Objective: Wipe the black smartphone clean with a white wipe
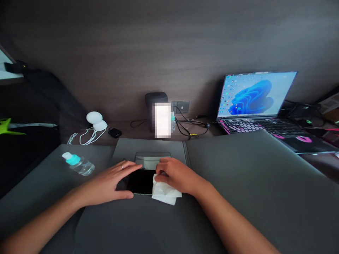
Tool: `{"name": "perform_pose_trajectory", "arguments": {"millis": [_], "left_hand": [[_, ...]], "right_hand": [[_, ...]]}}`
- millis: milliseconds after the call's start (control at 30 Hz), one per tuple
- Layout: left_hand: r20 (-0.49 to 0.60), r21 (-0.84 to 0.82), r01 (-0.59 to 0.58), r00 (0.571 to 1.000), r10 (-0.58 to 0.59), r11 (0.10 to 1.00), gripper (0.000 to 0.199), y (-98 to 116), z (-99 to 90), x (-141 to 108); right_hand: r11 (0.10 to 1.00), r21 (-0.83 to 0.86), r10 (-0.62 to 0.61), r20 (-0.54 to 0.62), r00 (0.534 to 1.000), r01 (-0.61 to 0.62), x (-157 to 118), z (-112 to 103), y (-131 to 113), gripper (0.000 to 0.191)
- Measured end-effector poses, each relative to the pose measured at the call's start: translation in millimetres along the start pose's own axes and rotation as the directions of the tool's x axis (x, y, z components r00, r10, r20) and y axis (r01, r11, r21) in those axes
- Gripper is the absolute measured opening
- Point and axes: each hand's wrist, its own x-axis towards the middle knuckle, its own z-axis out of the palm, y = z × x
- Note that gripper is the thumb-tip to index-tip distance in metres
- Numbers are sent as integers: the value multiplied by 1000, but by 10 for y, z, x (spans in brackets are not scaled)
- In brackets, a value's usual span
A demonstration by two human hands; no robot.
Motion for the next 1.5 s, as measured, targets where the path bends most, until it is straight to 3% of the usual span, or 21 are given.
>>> {"name": "perform_pose_trajectory", "arguments": {"millis": [600, 800, 967, 1133, 1500], "left_hand": [[27, -11, 21, 999, -20, 1000, 70, 75, -47, 11], [10, -25, 15, 1000, -15, 1000, 70, 67, -47, 12], [-3, -35, -12, 1000, 12, 999, 72, 52, -44, 18], [-6, -24, -6, 1000, 6, 1000, 71, 57, -52, 14], [-3, -26, 1, 1000, -1, 1000, 69, 54, -47, 9]], "right_hand": [[993, -20, -120, 42, 992, 121, -25, 1, -45, 12], [999, -36, -21, 15, 1000, 21, -30, -8, -12, 9], [997, -69, -28, 28, 999, 30, -42, 9, -88, 9], [995, -90, 36, -36, 999, -39, -30, 31, -90, 10], [996, -66, 62, 20, 998, -60, -58, 33, -92, 9]]}}
